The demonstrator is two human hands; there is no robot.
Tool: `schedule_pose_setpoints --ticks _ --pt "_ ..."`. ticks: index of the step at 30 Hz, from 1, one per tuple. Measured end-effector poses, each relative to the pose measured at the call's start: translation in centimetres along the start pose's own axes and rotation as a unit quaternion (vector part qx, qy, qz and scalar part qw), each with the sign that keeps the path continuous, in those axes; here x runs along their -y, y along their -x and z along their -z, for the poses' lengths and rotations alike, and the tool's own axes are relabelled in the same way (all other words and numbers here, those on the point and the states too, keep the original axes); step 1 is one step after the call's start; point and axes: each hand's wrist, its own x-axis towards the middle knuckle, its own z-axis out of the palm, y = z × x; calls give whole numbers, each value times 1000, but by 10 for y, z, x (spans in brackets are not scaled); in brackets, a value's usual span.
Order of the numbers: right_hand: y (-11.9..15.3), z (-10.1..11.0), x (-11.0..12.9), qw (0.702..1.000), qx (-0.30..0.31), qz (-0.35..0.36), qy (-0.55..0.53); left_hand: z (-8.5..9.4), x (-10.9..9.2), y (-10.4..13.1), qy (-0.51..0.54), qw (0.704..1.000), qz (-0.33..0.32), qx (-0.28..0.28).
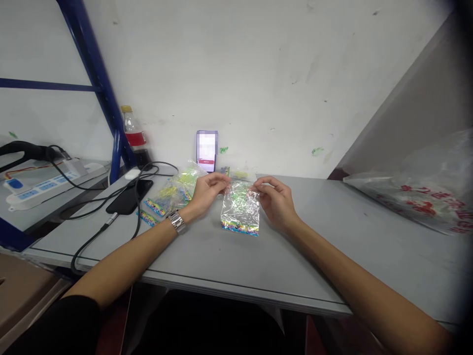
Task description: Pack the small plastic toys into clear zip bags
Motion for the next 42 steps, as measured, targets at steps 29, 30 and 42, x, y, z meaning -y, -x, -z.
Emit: schedule_pose_setpoints --ticks 29,30,42 --pt "8 -6 4 988 -2 27 153 -5 -2 7 -197 978 -67 -3" --pt "7 -7 4 987 -4 27 158 -5 -2 7 -204 976 -69 -3" --pt "3 -1 1 986 2 -20 164 1 1 2 -262 961 -84 7"
